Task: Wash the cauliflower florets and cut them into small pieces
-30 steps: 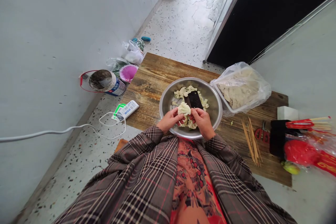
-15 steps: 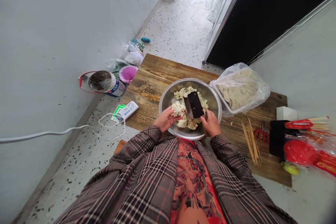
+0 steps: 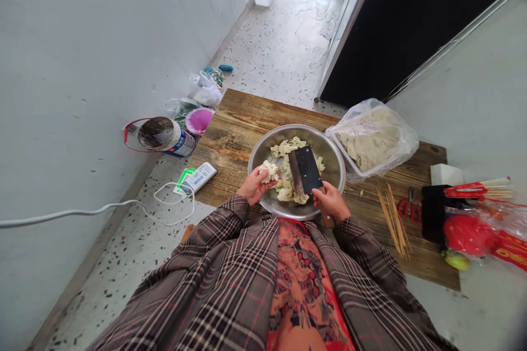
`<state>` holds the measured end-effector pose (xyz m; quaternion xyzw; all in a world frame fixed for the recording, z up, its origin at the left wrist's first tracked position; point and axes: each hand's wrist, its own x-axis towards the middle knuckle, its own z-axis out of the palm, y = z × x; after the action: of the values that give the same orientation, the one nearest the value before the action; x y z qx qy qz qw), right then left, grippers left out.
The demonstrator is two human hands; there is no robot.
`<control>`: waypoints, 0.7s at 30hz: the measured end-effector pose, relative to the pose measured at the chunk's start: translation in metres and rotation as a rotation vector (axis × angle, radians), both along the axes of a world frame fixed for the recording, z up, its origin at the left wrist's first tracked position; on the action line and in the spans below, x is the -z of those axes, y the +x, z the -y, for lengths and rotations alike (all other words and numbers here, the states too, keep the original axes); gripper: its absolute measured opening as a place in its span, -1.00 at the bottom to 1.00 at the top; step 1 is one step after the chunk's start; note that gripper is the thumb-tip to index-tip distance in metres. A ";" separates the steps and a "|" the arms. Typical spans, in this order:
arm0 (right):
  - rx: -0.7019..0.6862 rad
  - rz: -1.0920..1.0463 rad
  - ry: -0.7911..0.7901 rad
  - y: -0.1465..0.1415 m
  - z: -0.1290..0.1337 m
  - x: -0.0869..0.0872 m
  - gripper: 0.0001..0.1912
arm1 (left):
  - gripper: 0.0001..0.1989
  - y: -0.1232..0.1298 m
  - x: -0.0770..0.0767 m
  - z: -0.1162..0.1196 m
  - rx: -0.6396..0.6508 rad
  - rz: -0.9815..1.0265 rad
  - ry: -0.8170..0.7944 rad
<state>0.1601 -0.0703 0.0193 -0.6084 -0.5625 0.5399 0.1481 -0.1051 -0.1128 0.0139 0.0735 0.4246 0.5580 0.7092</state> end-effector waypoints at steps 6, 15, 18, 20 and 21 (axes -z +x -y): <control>-0.005 0.288 0.488 0.013 0.029 -0.055 -0.78 | -0.67 0.007 0.000 -0.006 0.037 0.016 -0.016; 0.177 0.193 0.777 -0.008 0.033 -0.098 -0.65 | -0.55 0.027 -0.021 -0.016 0.118 0.082 0.093; -0.023 0.125 0.689 -0.018 0.033 -0.087 -0.73 | -0.51 0.029 -0.023 -0.015 0.134 0.092 0.133; -0.154 0.137 0.736 -0.023 0.033 -0.083 -0.73 | -0.50 0.031 -0.023 -0.015 0.142 0.083 0.157; -0.216 0.149 0.771 -0.024 0.033 -0.083 -0.71 | -0.50 0.031 -0.023 -0.014 0.143 0.074 0.163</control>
<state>0.1357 -0.1036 0.1022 -0.4832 -0.7935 0.2563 0.2668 -0.0739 -0.0987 0.0372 0.1404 0.3448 0.5410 0.7542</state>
